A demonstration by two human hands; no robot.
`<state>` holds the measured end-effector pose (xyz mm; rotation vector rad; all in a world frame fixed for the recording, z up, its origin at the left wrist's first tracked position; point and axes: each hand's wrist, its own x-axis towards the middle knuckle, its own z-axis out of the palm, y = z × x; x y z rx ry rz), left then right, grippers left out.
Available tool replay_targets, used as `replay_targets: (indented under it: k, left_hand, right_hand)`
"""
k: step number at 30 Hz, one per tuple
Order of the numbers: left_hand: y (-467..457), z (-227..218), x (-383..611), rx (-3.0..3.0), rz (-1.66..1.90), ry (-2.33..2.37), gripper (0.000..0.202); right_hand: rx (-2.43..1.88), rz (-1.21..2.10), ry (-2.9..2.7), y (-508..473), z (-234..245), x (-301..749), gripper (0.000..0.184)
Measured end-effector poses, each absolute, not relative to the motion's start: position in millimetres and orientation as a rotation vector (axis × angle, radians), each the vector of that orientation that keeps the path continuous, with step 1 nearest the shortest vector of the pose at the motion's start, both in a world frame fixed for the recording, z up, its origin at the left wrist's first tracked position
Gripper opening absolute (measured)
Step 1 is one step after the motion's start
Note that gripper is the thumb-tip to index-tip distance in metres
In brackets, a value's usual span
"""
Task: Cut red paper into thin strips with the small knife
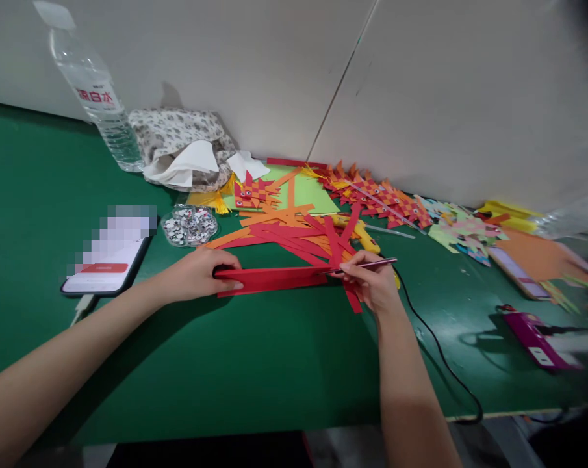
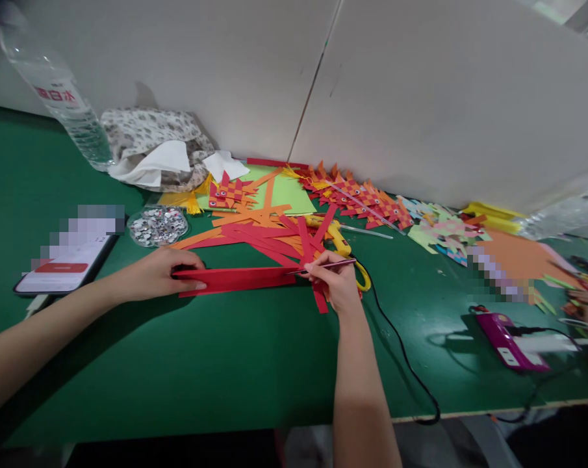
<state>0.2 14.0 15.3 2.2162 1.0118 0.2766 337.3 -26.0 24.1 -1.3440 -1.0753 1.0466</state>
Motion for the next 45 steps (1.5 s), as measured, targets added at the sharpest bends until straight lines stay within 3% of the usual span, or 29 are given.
replay_targets:
  k: [9,15,20,28,45]
  left_hand:
    - [14,16,1,2.225,0.291,1.022,0.023]
    - [13,18,0,2.218,0.303,1.014,0.025]
    - [12,19,0,2.220,0.276,1.043,0.026]
    - [13,21,2,2.241,0.276,1.029,0.025]
    - [13,19,1,2.249,0.267,1.032,0.026]
  right_hand:
    - [-1.053,0.684,-0.803,-23,29,343,0.015]
    - [-0.863,1.132,-1.011,-35,40,326,0.020]
    - [-1.141,1.347,-1.295,-37,31,295,0.021]
    - [-1.278,1.152,-1.321,-33,24,286,0.024]
    - [-1.337,1.111,-1.320,-29,24,290,0.027]
